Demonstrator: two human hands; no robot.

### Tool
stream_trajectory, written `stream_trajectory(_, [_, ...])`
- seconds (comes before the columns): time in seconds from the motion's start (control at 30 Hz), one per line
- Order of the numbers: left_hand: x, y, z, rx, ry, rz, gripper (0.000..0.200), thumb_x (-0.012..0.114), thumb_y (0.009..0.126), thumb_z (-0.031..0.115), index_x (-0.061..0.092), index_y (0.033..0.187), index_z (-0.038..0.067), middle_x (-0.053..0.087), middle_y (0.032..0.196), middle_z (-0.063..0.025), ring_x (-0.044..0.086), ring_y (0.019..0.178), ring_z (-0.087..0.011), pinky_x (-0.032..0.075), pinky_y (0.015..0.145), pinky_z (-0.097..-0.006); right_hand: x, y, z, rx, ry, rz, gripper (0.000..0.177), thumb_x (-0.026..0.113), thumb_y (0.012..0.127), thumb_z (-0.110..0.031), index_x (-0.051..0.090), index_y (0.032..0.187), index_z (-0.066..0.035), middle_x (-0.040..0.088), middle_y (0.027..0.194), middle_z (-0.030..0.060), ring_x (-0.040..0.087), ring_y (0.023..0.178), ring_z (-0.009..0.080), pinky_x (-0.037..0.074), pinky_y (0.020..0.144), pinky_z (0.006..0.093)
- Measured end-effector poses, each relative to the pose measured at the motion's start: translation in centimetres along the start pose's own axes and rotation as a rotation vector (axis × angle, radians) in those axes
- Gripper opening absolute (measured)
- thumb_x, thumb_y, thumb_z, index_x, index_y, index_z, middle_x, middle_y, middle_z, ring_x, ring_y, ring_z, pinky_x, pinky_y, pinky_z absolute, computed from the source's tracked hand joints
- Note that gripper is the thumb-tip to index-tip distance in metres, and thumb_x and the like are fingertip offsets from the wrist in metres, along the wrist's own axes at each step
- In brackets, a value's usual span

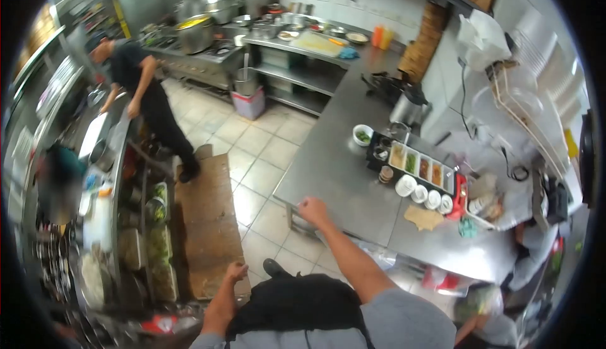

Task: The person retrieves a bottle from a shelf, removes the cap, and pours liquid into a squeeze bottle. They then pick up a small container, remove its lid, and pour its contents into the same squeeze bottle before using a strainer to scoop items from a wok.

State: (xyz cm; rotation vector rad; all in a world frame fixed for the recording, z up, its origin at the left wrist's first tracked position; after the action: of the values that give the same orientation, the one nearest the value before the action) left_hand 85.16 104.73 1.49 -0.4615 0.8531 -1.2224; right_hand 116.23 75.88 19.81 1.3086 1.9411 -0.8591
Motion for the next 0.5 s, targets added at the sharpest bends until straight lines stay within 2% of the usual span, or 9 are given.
stream_trajectory(0.03, [-1.6,1.2,-0.1,-0.086,-0.044,-0.034,0.041,0.070,0.088,0.027,0.066,0.109,-0.008,0.072,0.088,-0.0140,0.071,0.077,-0.0214,0.056,0.068,-0.0349,-0.7,0.9,2.0,0.095,0.008,-0.013,0.037,0.053,0.092,-0.037,0.072,0.098,-0.007,0.071,0.099,0.0179,0.066,0.095,0.0379,0.050,0.087,0.0491])
stream_trajectory(0.1, [-5.4,2.8,2.5,-0.064,0.049,-0.030,0.039,0.069,0.088,0.026,0.066,0.108,-0.007,0.072,0.085,-0.0140,0.070,0.076,-0.0214,0.056,0.066,-0.0345,-0.6,2.5,7.3,0.213,-0.093,0.029,0.038,0.053,0.093,-0.039,0.072,0.092,-0.006,0.071,0.091,0.0188,0.068,0.086,0.0382,0.051,0.082,0.0493])
stream_trajectory(0.17, [-9.1,6.1,3.5,-0.046,0.139,-0.013,0.037,0.069,0.089,0.025,0.067,0.107,-0.006,0.071,0.083,-0.0140,0.069,0.074,-0.0213,0.055,0.064,-0.0342,-1.7,1.2,9.6,0.194,-0.174,0.243,0.040,0.051,0.095,-0.038,0.071,0.085,-0.005,0.070,0.088,0.0193,0.067,0.084,0.0396,0.050,0.080,0.0507])
stream_trajectory(0.23, [-13.2,11.7,2.4,0.098,0.301,0.008,0.034,0.067,0.090,0.024,0.067,0.107,-0.006,0.069,0.082,-0.0124,0.067,0.071,-0.0193,0.054,0.061,-0.0332,-2.2,-0.3,10.4,0.194,-0.165,0.390,0.038,0.051,0.095,-0.035,0.068,0.079,-0.005,0.068,0.080,0.0194,0.065,0.077,0.0397,0.048,0.077,0.0520])
stream_trajectory(0.27, [-14.8,12.2,4.1,0.091,0.329,0.009,0.034,0.067,0.090,0.024,0.067,0.107,-0.006,0.069,0.082,-0.0124,0.067,0.071,-0.0193,0.054,0.061,-0.0332,-2.3,-0.6,10.9,0.182,-0.138,0.429,0.035,0.053,0.095,-0.032,0.066,0.077,-0.005,0.067,0.077,0.0182,0.064,0.074,0.0387,0.047,0.076,0.0513])
stream_trajectory(0.33, [-16.2,12.0,6.7,0.003,0.069,-0.009,0.034,0.066,0.092,0.023,0.064,0.112,-0.005,0.068,0.085,-0.0111,0.065,0.070,-0.0178,0.053,0.059,-0.0325,-1.2,-1.4,10.0,0.206,-0.081,0.448,0.032,0.055,0.094,-0.030,0.064,0.076,-0.006,0.065,0.074,0.0169,0.062,0.072,0.0378,0.046,0.076,0.0507])
stream_trajectory(0.4, [-17.7,12.8,7.8,0.021,0.039,-0.029,0.034,0.066,0.093,0.022,0.063,0.114,-0.005,0.067,0.086,-0.0108,0.064,0.069,-0.0174,0.053,0.058,-0.0317,-2.7,-2.2,7.3,0.150,-0.240,0.726,0.023,0.059,0.090,-0.023,0.062,0.074,-0.007,0.064,0.072,0.0138,0.061,0.072,0.0356,0.044,0.077,0.0485])
stream_trajectory(0.43, [-18.2,14.2,8.8,0.064,-0.036,-0.048,0.034,0.065,0.094,0.021,0.061,0.116,-0.005,0.067,0.087,-0.0105,0.063,0.068,-0.0171,0.052,0.057,-0.0308,-2.6,-2.3,7.0,0.179,-0.227,0.725,0.023,0.059,0.090,-0.023,0.062,0.074,-0.007,0.064,0.072,0.0138,0.061,0.072,0.0356,0.044,0.077,0.0485])
stream_trajectory(0.5, [-19.5,16.6,9.9,0.026,-0.096,-0.103,0.034,0.065,0.094,0.022,0.061,0.116,-0.005,0.066,0.088,-0.0105,0.063,0.068,-0.0173,0.052,0.056,-0.0305,-3.0,-1.7,6.7,0.203,-0.284,0.720,0.018,0.061,0.086,-0.018,0.059,0.071,-0.009,0.064,0.070,0.0115,0.062,0.072,0.0321,0.043,0.076,0.0442])
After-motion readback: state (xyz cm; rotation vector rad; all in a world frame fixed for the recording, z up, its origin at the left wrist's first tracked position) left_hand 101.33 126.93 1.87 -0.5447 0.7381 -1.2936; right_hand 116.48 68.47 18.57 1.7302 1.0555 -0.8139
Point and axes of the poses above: each hand's wrist, its own y-axis towards the middle knuckle, its own x-axis out of the palm, z = x × y, the point moved 5 cm from there along y, towards the middle knuckle
